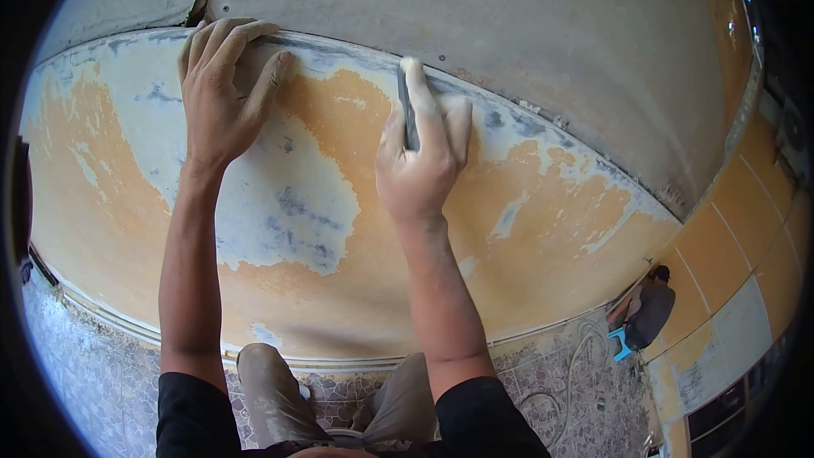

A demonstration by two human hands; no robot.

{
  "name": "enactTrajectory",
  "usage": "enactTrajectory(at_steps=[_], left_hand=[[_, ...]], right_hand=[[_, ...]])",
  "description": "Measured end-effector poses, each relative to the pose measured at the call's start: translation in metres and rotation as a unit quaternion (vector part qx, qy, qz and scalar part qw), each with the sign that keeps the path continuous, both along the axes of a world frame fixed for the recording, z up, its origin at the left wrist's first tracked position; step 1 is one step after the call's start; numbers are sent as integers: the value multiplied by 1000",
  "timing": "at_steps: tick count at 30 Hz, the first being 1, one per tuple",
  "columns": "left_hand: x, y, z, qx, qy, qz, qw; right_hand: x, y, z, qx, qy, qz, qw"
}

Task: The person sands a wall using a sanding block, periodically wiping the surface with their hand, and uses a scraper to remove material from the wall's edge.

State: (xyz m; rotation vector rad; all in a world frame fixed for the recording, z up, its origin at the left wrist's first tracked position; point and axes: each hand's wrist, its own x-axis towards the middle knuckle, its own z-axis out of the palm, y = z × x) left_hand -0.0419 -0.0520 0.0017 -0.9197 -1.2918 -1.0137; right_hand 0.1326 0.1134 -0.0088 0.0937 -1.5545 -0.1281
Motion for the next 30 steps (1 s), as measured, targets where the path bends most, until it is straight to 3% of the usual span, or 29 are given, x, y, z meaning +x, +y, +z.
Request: enactTrajectory(at_steps=[3,5,8,12,15,17,19,21,24,27,30], left_hand=[[1,-4,1,-5,-3,-6,1000],[1,-5,3,-7,0,-6,1000],[0,-4,1,-1,-2,-5,1000],[-2,-5,0,-21,-10,1,1000],[-1,-6,-1,-23,-11,1,1000],[0,-5,1,-20,-11,-1,1000],[2,-4,-1,-19,-23,-5,1000],[2,-3,-1,-16,-25,-7,1000],[1,-3,-1,-18,-26,-5,999],[1,-5,1,-26,-29,2,999],[4,-7,1,-37,-32,6,999]], right_hand=[[-1,-2,14,-3,6,10,1000],[5,8,-39,-5,19,1,1000],[12,9,-56,-10,25,-9,1000],[9,4,13,-38,23,-49,998],[9,2,8,-71,25,-16,997],[4,5,-42,-36,26,-10,999],[6,4,-58,-6,22,-7,1000],[4,11,-57,0,22,19,1000],[-2,3,11,-16,25,-6,1000],[-4,0,15,-11,27,8,1000],[16,15,-49,8,-4,-15,1000]])
